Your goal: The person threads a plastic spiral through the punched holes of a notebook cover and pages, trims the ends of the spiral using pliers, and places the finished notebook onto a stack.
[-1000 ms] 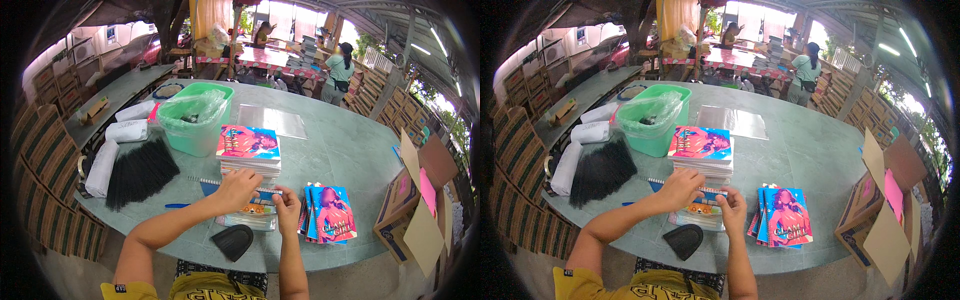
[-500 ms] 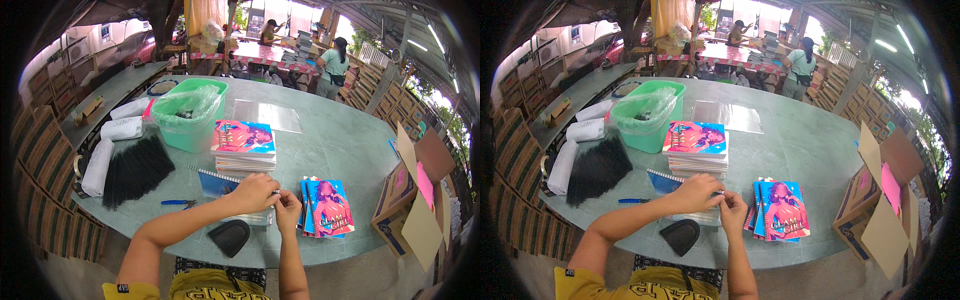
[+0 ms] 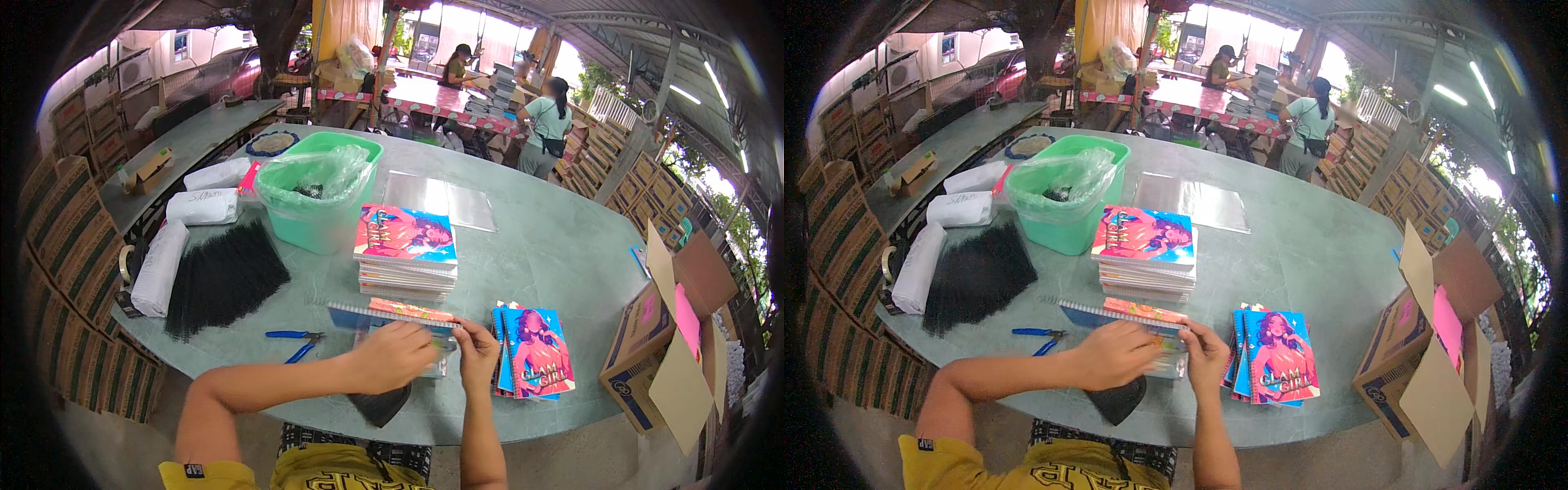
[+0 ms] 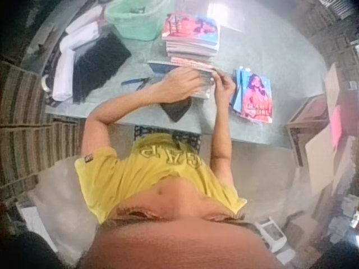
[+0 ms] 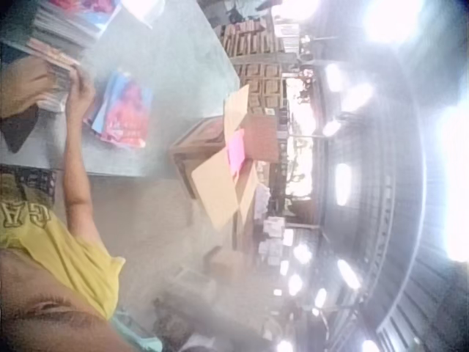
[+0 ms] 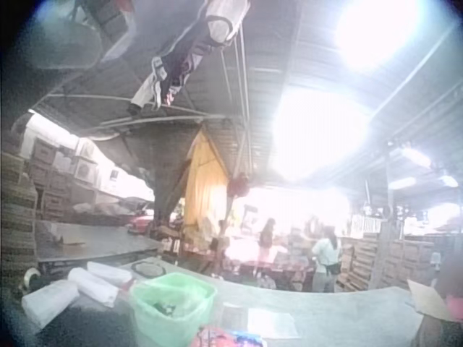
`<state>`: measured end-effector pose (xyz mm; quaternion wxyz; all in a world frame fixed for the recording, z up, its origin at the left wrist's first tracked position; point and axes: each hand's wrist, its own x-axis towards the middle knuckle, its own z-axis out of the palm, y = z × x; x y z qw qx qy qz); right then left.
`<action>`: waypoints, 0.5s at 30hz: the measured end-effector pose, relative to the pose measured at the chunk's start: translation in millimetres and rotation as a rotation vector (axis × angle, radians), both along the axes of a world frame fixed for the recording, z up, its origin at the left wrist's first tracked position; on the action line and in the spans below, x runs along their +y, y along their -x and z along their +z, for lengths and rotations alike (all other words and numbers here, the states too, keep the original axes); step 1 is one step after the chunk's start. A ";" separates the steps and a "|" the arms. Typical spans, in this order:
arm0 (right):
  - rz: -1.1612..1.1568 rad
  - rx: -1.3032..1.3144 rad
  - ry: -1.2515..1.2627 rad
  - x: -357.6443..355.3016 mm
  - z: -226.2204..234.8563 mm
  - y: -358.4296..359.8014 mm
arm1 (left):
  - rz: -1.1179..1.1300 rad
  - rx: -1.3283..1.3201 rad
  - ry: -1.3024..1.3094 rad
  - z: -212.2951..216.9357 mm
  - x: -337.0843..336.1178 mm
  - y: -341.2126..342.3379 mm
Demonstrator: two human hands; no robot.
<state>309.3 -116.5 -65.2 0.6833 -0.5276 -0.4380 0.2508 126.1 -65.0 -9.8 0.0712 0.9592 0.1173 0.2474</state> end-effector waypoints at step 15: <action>0.355 -1.125 0.303 102.6 73.9 77.6 | 0.636 0.082 0.821 -110.1 49.4 149.2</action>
